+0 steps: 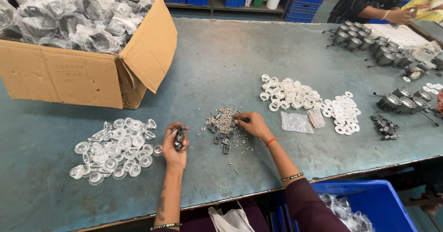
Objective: The person assembles small light fixture components by hand on a factory table. They pick up white plastic rings, metal brackets, and screws, then insert the screws into the brackets and place the rings on top. The person repeatedly handles these parts and organizes them into small piles while other workers assemble similar items nearby.
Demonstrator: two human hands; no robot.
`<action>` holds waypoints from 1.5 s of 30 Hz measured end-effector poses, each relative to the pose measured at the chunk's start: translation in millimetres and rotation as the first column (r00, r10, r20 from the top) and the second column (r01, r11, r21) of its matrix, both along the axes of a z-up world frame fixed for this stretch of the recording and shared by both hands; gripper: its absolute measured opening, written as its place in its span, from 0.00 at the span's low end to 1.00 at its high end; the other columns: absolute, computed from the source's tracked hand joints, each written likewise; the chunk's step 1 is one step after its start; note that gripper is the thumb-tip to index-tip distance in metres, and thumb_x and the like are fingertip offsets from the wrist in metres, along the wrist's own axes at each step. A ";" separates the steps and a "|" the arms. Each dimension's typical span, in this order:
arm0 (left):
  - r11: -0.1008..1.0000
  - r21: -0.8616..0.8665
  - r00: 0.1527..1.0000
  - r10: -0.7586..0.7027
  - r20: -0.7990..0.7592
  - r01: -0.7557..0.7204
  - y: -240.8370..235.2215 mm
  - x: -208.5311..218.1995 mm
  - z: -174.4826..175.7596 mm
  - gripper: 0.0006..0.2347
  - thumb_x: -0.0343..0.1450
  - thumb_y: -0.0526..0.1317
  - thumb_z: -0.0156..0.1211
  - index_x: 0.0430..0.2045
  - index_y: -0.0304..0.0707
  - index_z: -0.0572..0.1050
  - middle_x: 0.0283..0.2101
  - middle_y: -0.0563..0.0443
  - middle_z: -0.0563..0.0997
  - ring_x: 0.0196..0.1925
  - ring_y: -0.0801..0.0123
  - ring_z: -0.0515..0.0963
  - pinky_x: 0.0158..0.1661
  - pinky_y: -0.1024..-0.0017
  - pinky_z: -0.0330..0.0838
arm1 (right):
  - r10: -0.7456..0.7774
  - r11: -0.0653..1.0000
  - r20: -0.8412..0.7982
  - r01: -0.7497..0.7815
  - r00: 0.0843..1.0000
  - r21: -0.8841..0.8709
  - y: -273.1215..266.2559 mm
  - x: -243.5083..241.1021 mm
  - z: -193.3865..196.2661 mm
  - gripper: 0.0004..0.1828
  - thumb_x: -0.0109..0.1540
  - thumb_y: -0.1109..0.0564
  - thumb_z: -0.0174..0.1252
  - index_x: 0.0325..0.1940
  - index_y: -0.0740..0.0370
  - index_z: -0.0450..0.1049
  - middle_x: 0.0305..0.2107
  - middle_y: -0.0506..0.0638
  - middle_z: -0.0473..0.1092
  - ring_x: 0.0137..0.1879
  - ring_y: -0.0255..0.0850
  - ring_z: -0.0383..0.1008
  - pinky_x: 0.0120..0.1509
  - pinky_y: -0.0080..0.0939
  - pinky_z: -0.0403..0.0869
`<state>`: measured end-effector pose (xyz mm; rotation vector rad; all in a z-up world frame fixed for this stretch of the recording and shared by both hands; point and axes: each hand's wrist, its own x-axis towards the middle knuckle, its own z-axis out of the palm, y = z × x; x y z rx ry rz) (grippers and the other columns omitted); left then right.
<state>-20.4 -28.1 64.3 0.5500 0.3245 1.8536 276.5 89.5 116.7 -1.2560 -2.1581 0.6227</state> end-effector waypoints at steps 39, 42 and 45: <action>0.943 -0.261 0.917 0.095 -0.389 -0.208 26.0 91.2 -3.4 0.11 0.78 0.43 0.67 0.39 0.31 0.79 0.29 0.55 0.74 0.25 0.77 0.69 0.25 0.78 0.59 | -0.619 0.635 -0.749 -0.712 -0.237 -0.300 -31.6 40.8 -25.2 0.16 0.68 0.55 0.56 0.54 0.72 0.72 0.43 0.64 0.73 0.48 0.51 0.78 0.43 0.36 0.82; 0.942 -0.323 0.996 -0.077 0.044 0.087 25.6 117.9 -4.4 0.09 0.77 0.45 0.59 0.35 0.39 0.76 0.27 0.54 0.77 0.22 0.74 0.74 0.21 0.78 0.61 | -0.566 0.727 -0.749 -0.637 -0.344 -0.257 -50.1 32.2 -8.2 0.17 0.67 0.57 0.54 0.55 0.73 0.71 0.48 0.67 0.73 0.58 0.58 0.75 0.59 0.46 0.80; 0.970 -0.188 0.980 -0.122 0.157 0.151 19.2 155.6 6.4 0.14 0.76 0.47 0.50 0.41 0.34 0.77 0.31 0.48 0.80 0.29 0.68 0.78 0.27 0.74 0.69 | -0.516 0.782 -0.743 -0.588 -0.426 -0.206 -72.5 21.4 0.1 0.19 0.65 0.57 0.50 0.55 0.72 0.70 0.52 0.67 0.72 0.65 0.63 0.70 0.70 0.56 0.72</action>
